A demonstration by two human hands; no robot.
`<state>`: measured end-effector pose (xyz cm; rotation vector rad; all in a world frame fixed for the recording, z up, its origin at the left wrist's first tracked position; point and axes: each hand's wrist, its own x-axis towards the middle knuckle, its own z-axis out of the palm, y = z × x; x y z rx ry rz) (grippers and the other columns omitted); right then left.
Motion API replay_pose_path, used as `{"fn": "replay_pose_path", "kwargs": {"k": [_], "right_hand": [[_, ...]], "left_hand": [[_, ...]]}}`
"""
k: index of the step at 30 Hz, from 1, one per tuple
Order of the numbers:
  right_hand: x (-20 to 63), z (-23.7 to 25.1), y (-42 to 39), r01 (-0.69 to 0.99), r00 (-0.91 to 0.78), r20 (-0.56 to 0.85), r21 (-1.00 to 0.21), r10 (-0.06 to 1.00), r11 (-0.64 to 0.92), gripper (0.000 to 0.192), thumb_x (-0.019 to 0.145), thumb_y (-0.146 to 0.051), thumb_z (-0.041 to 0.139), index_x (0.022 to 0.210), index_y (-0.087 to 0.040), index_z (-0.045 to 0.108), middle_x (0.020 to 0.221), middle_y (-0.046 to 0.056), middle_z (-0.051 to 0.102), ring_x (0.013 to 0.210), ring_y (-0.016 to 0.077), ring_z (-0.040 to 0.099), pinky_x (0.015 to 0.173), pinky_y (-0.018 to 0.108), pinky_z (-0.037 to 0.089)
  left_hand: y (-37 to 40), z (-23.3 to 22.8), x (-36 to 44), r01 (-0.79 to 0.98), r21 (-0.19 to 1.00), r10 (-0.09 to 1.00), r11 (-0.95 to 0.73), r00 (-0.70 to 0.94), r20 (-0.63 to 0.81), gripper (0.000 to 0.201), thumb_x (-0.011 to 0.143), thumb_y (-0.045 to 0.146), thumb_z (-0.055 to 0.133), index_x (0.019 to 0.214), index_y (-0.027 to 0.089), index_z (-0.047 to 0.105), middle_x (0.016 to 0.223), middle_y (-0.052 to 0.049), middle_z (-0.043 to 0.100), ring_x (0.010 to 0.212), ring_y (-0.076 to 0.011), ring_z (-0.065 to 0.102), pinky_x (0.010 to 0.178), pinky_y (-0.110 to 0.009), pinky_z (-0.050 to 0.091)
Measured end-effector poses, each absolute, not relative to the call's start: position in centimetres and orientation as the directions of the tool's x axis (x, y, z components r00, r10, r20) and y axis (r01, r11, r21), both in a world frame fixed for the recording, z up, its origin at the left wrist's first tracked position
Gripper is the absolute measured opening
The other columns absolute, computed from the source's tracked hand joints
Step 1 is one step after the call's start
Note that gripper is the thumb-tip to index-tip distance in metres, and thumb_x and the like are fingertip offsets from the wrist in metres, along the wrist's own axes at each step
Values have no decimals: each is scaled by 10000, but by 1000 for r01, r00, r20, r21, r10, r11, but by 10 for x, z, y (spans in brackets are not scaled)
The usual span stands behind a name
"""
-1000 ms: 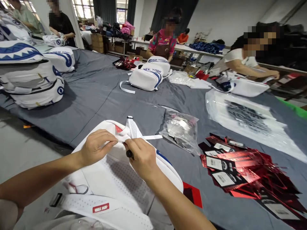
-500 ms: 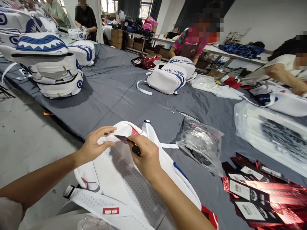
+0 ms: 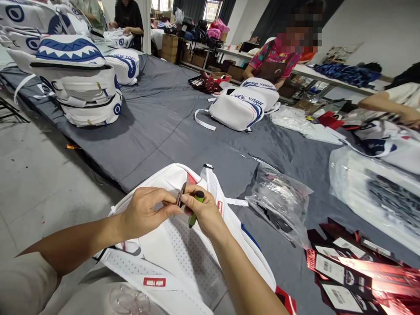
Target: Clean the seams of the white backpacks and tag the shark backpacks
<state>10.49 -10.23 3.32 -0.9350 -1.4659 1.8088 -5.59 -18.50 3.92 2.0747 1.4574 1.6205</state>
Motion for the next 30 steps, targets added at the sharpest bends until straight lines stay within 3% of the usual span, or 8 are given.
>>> {"fn": "replay_pose_path", "kwargs": {"k": [5,10,18,21,24,27,30], "right_hand": [[105,30,-106,-89,-617,-192,-947,763,-309,379,629,-484,873,732,-208,634,590,-47,517,493,91,419,442,218,353],[111,27,-106,-100,-657,-253,-904,710,-415,409,639,-514,856,738,-205,606,541,-67,497,406,60,375,399,194,302],[108,22,-107,-111,-604,-308,-881,735,-460,391,640,-461,866,707,-184,598,549,-59,496,428,59,394,391,186,304],[104,21,-110,-127,-633,-327,-851,702,-510,387,651,-456,859,727,-181,598,546,-50,504,446,76,439,376,180,283],[100,20,-114,-148,-684,-322,-818,655,-556,405,684,-470,838,682,-179,556,511,-52,489,408,59,379,363,174,243],[98,19,-117,-146,-723,-320,-796,612,-588,450,693,-505,828,656,-178,520,510,-51,498,385,36,320,372,173,223],[98,19,-118,-92,-718,-322,-835,617,-542,471,702,-577,795,680,-177,547,536,-43,515,399,47,356,381,185,243]], "left_hand": [[-189,51,-52,226,938,957,-263,-65,284,221,813,309,738,738,181,574,648,33,632,577,-81,579,560,-198,469],[-182,47,-57,-158,987,995,33,102,-17,268,828,389,702,757,156,591,675,15,644,531,-88,606,508,-206,487],[-179,47,-63,-199,963,975,182,161,-151,368,775,454,762,729,142,572,573,34,618,505,-98,643,507,-175,441],[-176,47,-60,-224,948,968,226,163,-192,453,741,550,763,728,138,575,619,-3,674,471,-102,636,477,-182,460],[-171,43,-56,-273,935,968,227,166,-187,532,716,640,742,754,133,586,681,-40,715,455,-114,640,443,-195,484],[-168,40,-55,-298,928,972,222,143,-187,548,708,660,738,755,135,588,645,-21,701,434,-108,630,417,-182,474],[-169,40,-56,-278,931,970,234,132,-205,520,730,636,729,740,138,579,619,-12,690,417,-99,617,413,-173,463]]}}
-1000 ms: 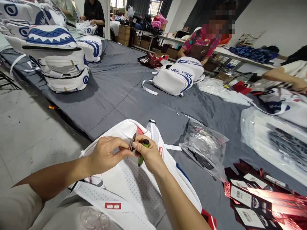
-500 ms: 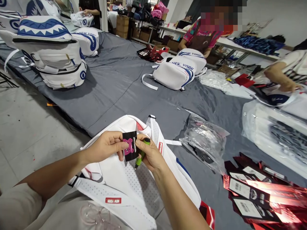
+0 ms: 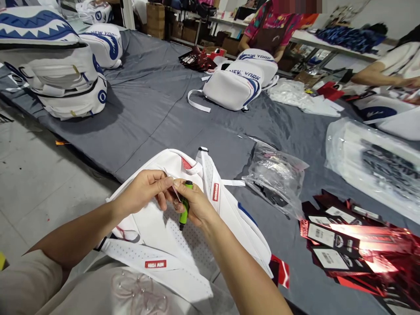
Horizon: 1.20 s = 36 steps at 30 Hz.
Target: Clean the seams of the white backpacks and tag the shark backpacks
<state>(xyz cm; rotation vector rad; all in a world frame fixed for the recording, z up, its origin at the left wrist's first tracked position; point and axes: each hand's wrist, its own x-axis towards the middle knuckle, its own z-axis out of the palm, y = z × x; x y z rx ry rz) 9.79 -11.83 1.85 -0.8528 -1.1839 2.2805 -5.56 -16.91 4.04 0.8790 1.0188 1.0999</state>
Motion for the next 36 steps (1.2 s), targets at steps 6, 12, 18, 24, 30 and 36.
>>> {"fn": "replay_pose_path", "kwargs": {"k": [6,12,18,24,30,36], "right_hand": [[111,33,-116,142,-412,-202,-978,888,-156,418,731,-536,774,905,-162,706,637,-22,591,489,80,438,425,215,314],[131,39,-119,112,-524,-281,-959,804,-262,346,755,-506,767,784,-176,667,605,13,652,502,99,485,426,211,309],[136,38,-123,110,-587,-256,-965,768,-238,340,742,-487,789,752,-173,659,619,17,669,465,82,417,405,214,311],[127,34,-131,53,-489,-162,-986,857,-156,432,732,-556,782,636,-196,563,465,-35,544,403,91,443,385,211,323],[120,36,-140,155,-402,-4,-986,916,64,400,763,-507,784,623,-178,605,534,-17,565,499,97,479,472,217,364],[153,47,-131,187,-497,-136,-981,857,-48,394,788,-541,747,703,-164,670,565,6,603,525,113,528,485,224,387]], "left_hand": [[-174,38,-55,-92,952,956,294,50,-290,236,875,339,622,768,130,599,651,8,679,469,-71,636,486,-151,467],[-173,25,-55,-157,963,972,219,117,-202,252,878,370,616,777,145,562,708,2,699,489,-65,637,495,-153,460],[-178,19,-56,-172,977,991,126,59,-117,327,855,433,668,743,162,523,637,40,641,489,-58,614,472,-143,448],[-179,22,-56,-197,976,992,97,96,-80,468,832,604,643,727,156,557,582,14,631,493,-93,615,494,-193,484],[-178,23,-54,-178,981,996,72,-33,-79,459,768,598,714,787,154,596,601,15,653,503,-103,622,490,-197,468],[-178,21,-57,-110,991,970,80,-219,-103,340,809,483,701,788,163,586,570,47,638,473,-88,622,500,-173,463]]}}
